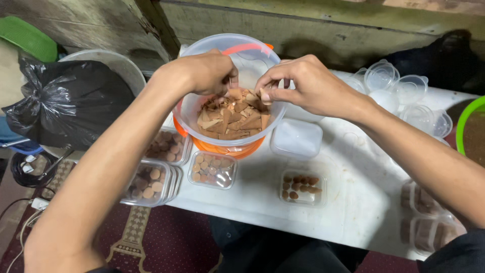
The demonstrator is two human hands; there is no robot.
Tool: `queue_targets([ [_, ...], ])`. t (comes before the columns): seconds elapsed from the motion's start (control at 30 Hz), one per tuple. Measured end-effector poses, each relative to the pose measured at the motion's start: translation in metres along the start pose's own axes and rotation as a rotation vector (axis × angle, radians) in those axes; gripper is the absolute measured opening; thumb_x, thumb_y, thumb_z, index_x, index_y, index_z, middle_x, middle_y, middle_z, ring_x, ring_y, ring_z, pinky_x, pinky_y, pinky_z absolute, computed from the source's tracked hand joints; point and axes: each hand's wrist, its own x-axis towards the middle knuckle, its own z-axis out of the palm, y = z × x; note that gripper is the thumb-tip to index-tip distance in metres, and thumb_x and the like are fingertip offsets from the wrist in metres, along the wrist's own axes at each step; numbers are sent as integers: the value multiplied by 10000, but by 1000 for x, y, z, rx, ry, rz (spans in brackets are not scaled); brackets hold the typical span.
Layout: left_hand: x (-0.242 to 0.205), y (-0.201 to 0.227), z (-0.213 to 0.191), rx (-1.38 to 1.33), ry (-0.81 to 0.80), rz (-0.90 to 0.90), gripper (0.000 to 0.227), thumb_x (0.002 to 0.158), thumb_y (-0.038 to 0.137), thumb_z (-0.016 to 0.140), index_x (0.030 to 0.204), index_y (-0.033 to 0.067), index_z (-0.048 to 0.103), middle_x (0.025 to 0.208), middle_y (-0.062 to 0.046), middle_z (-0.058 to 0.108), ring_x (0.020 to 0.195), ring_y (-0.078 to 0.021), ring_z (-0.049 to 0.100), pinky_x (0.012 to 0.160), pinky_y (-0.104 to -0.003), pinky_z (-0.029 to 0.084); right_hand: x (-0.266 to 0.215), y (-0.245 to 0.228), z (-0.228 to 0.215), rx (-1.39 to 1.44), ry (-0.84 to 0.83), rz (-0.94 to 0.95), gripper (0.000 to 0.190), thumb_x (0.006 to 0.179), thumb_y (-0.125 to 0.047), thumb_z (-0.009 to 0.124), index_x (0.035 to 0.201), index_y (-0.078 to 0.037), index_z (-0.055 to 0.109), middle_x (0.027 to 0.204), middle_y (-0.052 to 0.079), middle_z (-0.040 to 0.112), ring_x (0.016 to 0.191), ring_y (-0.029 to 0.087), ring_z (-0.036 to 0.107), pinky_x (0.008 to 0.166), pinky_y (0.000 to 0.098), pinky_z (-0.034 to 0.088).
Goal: The person transfers incense cones from a large plastic bucket into smaller clear containers by hand.
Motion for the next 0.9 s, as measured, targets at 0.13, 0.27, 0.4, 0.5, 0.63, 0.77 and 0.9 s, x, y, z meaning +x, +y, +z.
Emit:
queue_targets([
  [0.13, -49, 17, -2, -174, 150, 180, 214, 928, 118, 564, 1066, 156, 723, 871, -88, 704, 881, -292, 603, 780, -414, 460, -26, -14, -1, -14, 86, -23, 88, 961, -170, 704, 1009, -105, 737, 902, -22, 742, 793, 92, 618, 736, 250, 435],
  [0.27, -90, 44, 4, -253, 481, 455, 288, 941, 118, 556, 1139, 141, 763, 1013, -104, 706, 891, -319, 612, 822, -412, 403, -65, -32, -2, 221, 167, 105, 99, 956, -69, 722, 1033, -8, 707, 960, 62, 720, 846, 95, 606, 773, 215, 467],
  [0.4, -124, 87, 23, -387, 635, 521, 176, 983, 204, 670, 1032, 61, 760, 891, -66, 698, 785, -211, 639, 718, -354, 441, -122, -36, 3, 209, 232, 46, 110, 915, 31, 724, 1012, 67, 686, 975, 164, 684, 895, 212, 631, 810, 271, 504],
  [0.5, -128, 116, 49, -391, 708, 620, 97, 938, 100, 691, 986, 29, 736, 910, -60, 759, 806, -203, 694, 894, -377, 444, -168, -28, 13, 222, 295, 199, 184, 874, 28, 728, 1053, 51, 694, 972, 156, 694, 857, 181, 647, 807, 252, 519],
  [0.63, -108, 145, 92, -504, 525, 598, 201, 942, 47, 587, 1068, -2, 734, 990, -146, 729, 792, -278, 713, 725, -343, 560, -211, -18, 36, 155, 309, 384, 202, 858, -58, 736, 1060, -62, 738, 979, 76, 752, 838, 132, 659, 795, 255, 533],
  [0.77, -78, 171, 135, -512, 373, 485, 235, 922, 133, 488, 851, 140, 712, 827, -34, 664, 693, -294, 631, 579, -423, 440, -226, -20, 71, -18, 289, 355, 202, 833, -74, 764, 1033, -101, 766, 987, 32, 779, 856, 136, 680, 798, 277, 557],
  [0.9, -63, 195, 164, -437, 394, 478, 116, 918, 121, 683, 995, 65, 749, 785, -76, 689, 722, -218, 679, 754, -325, 513, -225, -15, 103, -66, 329, 355, 134, 812, -21, 783, 924, -95, 786, 853, 59, 767, 809, 228, 691, 686, 320, 539],
])
